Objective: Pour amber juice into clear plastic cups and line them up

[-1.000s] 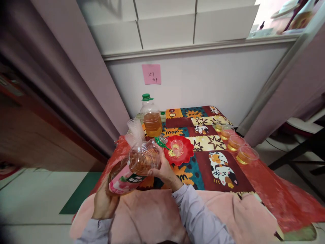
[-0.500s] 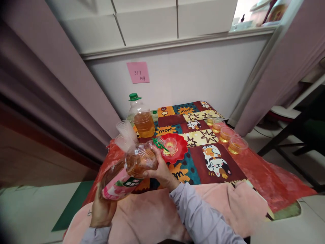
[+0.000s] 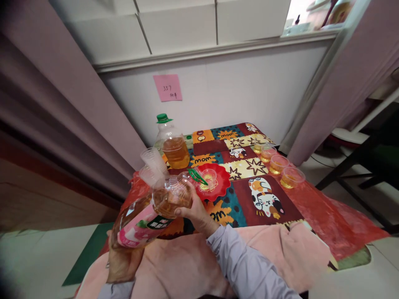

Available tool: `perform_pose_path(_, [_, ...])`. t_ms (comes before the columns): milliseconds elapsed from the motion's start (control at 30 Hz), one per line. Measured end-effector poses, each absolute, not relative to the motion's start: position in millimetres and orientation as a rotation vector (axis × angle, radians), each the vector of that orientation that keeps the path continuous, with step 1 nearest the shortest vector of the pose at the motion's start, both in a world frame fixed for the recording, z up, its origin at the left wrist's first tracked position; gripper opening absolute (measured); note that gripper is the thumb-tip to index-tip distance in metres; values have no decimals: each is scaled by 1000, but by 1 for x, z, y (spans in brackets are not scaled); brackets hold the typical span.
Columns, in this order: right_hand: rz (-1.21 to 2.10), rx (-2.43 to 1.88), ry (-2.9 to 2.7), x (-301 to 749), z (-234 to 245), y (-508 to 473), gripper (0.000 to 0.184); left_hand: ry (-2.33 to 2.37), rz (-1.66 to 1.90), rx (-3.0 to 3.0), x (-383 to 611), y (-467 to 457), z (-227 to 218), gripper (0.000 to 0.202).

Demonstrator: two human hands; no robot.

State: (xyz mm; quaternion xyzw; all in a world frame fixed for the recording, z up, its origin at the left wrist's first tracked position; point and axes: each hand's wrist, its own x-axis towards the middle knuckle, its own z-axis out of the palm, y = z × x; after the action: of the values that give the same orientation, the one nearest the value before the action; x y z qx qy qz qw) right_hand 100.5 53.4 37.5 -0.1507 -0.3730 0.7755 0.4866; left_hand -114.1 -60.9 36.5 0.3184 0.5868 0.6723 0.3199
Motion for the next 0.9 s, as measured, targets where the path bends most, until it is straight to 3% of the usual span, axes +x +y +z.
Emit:
perform_pose_path(167, [1844,-397,-910,98,30,57,125,1443,1835,684,-111,-60,44,52])
perform_pose_path(367, [1855,-376,-898,95,30,57,120,1401,1858,527,-99,-58,55,56])
perform_pose_path(767, [1960,-382,-808,92,18,54,136,1475,1846,556,-114,-59,36,58])
perform_pose_path(900, [2014,-410,-773,92,16,53,134,1477,1856,529,-111,-57,41,54])
